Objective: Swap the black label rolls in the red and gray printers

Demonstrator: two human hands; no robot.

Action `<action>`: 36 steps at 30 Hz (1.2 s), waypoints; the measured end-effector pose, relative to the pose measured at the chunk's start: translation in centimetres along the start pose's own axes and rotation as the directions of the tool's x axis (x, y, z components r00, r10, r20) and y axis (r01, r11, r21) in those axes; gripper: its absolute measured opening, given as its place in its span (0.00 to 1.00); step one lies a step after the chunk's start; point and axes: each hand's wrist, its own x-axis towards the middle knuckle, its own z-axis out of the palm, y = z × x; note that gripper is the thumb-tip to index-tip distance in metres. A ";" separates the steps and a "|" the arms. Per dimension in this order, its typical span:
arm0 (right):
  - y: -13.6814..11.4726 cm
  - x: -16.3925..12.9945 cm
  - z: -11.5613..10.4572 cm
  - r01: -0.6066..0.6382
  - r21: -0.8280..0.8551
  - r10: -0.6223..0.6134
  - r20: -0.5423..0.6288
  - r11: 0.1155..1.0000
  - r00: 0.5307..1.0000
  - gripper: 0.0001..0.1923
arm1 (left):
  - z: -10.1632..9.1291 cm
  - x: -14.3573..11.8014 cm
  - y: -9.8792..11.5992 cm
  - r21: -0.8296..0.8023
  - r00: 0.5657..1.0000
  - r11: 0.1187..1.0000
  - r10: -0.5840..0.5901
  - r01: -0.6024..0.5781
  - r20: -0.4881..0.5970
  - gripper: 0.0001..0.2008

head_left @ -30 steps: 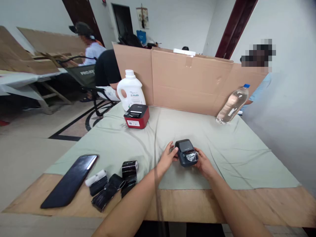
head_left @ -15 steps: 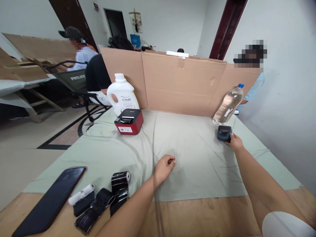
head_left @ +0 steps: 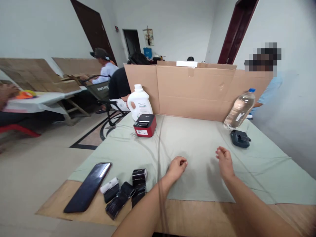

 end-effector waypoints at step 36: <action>-3.4 -7.9 4.2 0.179 0.011 -0.142 0.661 0.984 0.737 0.10 | -18.3 11.4 7.4 0.584 0.776 0.608 -0.087 0.538 -0.625 0.39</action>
